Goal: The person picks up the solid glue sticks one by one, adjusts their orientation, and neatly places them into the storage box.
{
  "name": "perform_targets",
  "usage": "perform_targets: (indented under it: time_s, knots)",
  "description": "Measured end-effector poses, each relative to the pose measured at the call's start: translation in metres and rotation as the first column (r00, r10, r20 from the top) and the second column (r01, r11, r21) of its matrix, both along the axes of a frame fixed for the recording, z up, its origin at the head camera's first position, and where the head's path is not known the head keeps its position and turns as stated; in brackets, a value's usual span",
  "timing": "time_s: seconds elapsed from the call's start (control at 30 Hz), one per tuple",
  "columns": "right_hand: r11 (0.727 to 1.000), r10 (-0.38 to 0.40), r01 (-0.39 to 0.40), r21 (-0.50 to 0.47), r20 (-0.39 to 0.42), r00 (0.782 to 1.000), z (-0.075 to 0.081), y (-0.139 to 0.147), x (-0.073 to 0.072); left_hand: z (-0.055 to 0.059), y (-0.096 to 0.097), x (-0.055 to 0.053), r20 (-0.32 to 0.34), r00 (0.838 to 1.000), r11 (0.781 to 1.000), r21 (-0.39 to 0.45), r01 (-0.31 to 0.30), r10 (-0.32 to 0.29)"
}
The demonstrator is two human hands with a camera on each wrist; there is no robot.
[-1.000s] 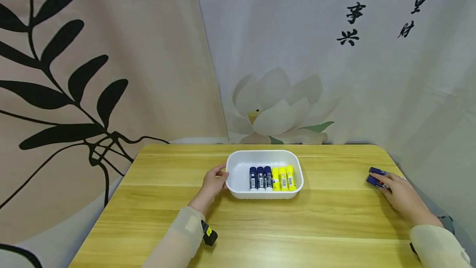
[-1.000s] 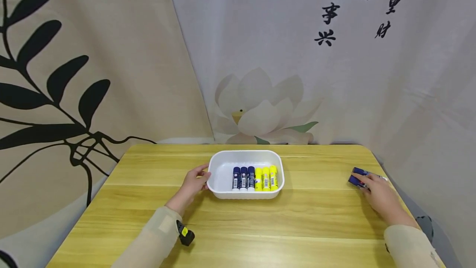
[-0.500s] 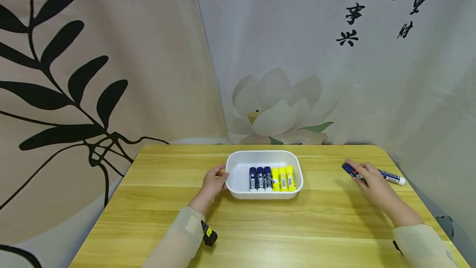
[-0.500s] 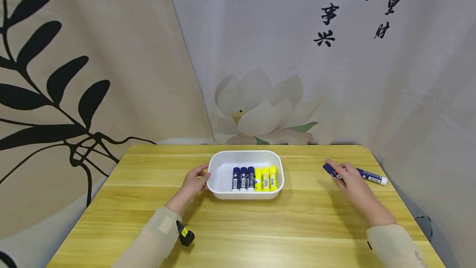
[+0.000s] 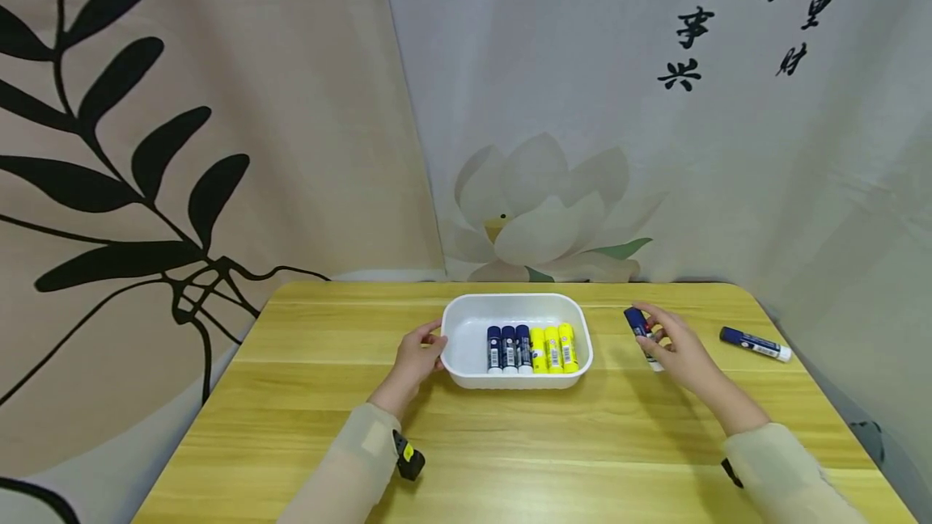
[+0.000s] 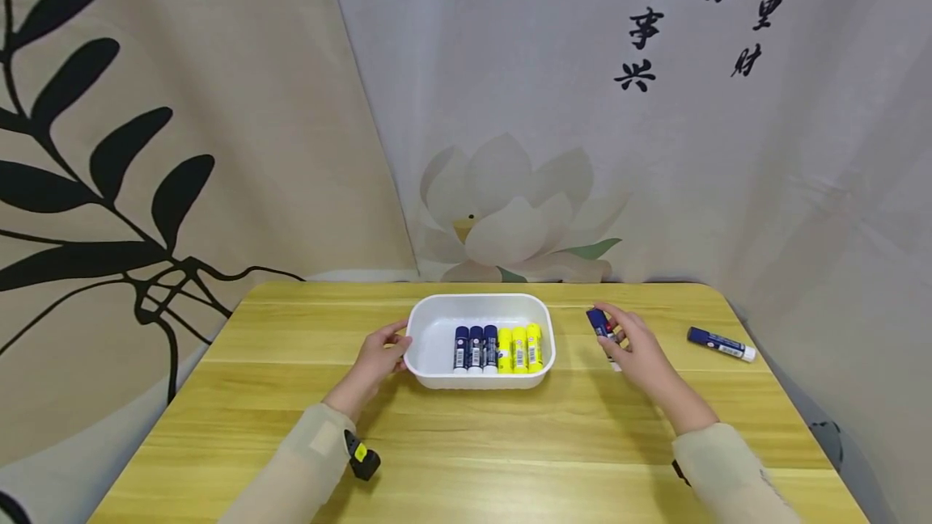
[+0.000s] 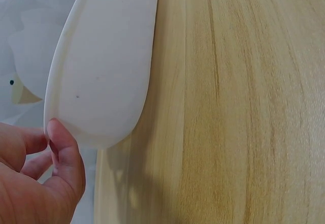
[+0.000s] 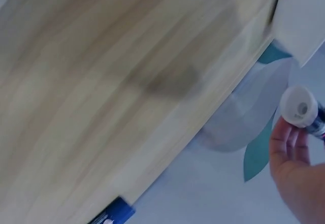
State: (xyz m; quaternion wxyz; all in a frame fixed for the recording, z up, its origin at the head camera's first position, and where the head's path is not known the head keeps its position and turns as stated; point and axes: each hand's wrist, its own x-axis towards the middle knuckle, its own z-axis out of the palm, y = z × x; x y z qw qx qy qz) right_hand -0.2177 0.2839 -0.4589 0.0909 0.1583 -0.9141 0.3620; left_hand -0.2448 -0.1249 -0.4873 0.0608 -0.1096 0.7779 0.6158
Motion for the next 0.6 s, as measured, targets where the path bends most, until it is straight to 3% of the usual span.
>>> perform_targets:
  time_s: [0.17, 0.33, 0.47, 0.6]
  knots:
    - [0.991, -0.04, 0.057, -0.123, 0.143, 0.989, 0.003, -0.015, -0.004, 0.0, -0.001, 0.0, -0.003, 1.0, 1.0, -0.002, 0.001, -0.001]
    - [0.948, -0.068, 0.143, -0.285, 0.256, 0.964, 0.005, -0.036, -0.011, -0.003, -0.003, -0.002, -0.001, 1.0, 1.0, -0.008, -0.005, 0.005]
    - [0.916, -0.092, 0.192, -0.352, 0.282, 0.955, 0.006, -0.057, -0.013, -0.004, -0.003, -0.003, -0.002, 1.0, 1.0, -0.003, -0.006, 0.006]
    - [0.899, -0.133, 0.22, -0.38, 0.243, 0.961, 0.007, -0.076, -0.013, -0.004, -0.002, -0.002, -0.002, 1.0, 1.0, 0.005, 0.001, -0.001]
